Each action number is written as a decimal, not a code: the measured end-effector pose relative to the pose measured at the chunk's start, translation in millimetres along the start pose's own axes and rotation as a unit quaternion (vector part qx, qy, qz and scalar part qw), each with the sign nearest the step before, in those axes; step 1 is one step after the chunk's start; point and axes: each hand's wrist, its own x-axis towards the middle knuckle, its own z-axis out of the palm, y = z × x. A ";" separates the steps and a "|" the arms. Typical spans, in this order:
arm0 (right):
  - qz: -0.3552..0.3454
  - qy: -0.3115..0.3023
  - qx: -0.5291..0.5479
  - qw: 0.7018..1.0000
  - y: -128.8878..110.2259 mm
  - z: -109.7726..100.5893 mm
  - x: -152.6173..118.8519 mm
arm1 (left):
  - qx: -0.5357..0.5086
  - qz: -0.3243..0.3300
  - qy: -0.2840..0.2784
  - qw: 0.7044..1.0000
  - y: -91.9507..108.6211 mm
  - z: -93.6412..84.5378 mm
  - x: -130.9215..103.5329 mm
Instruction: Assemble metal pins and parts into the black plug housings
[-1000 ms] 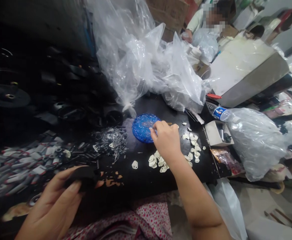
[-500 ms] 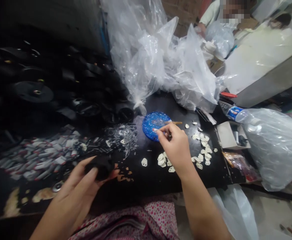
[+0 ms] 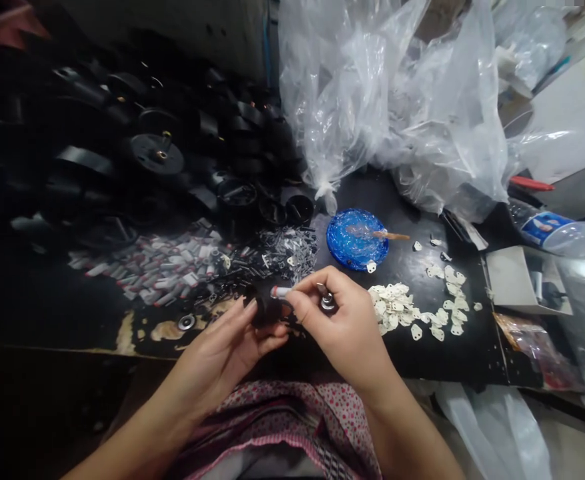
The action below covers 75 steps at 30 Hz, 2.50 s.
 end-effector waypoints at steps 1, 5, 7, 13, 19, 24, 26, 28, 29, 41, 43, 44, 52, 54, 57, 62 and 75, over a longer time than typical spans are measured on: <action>-0.001 -0.008 -0.008 1.000 -0.1 0.1 -0.4 | 0.020 0.017 0.001 1.000 -1.4 -1.6 -0.5; -0.031 -0.024 -0.061 0.997 -0.9 0.0 -5.0 | 0.161 0.132 0.042 0.977 -5.1 -12.6 -4.1; -0.075 -0.021 -0.095 0.992 -0.7 -0.5 -8.3 | 0.221 0.162 0.056 0.960 -4.5 -17.7 -6.2; -0.114 -0.066 -0.097 0.986 3.1 -7.5 -13.2 | 0.163 0.068 0.003 0.984 1.5 -15.8 -10.1; 0.062 -0.257 0.150 0.953 8.8 -6.7 -12.3 | 0.146 0.010 -0.005 0.989 5.0 -24.8 -22.3; 0.101 -0.235 0.147 0.956 11.1 5.8 -15.4 | 0.243 0.034 0.005 0.969 9.5 -36.4 -33.7; 0.103 -0.242 0.153 0.953 9.5 10.1 -15.5 | 0.259 0.034 0.010 0.965 12.0 -40.1 -36.6; 0.102 -0.247 0.162 0.950 7.0 14.3 -14.9 | 0.273 0.020 0.007 0.962 15.1 -44.1 -38.7; 0.103 -0.249 0.167 0.948 5.8 16.5 -14.5 | 0.279 0.017 0.007 0.960 16.8 -46.0 -39.4; 0.103 -0.256 0.155 0.949 2.6 33.1 -14.2 | 0.244 0.019 0.021 0.969 27.3 -49.3 -46.4; 0.089 -0.261 0.130 0.953 4.1 34.0 -12.6 | 0.248 0.020 0.018 0.969 27.9 -49.9 -45.3; 0.069 -0.248 0.099 0.961 5.5 35.1 -10.9 | 0.231 0.032 0.034 0.972 27.7 -49.9 -44.1; -0.117 -0.108 -0.358 0.920 25.7 60.7 2.5 | 0.101 0.165 0.106 0.975 28.3 -41.1 -20.9; -0.135 -0.109 -0.378 0.910 27.9 65.4 1.4 | 0.108 0.171 0.099 0.974 29.5 -39.7 -17.1; -0.134 -0.101 -0.365 0.916 26.8 66.8 -1.1 | 0.121 0.179 0.100 0.971 26.2 -37.3 -18.5; -0.124 -0.069 -0.210 0.967 18.9 58.3 -8.0 | 0.069 0.156 0.107 0.980 12.7 -29.1 -27.4; -0.156 -0.016 -0.025 0.987 19.1 47.6 -23.2 | -0.030 0.090 0.085 0.992 1.5 -22.5 -22.4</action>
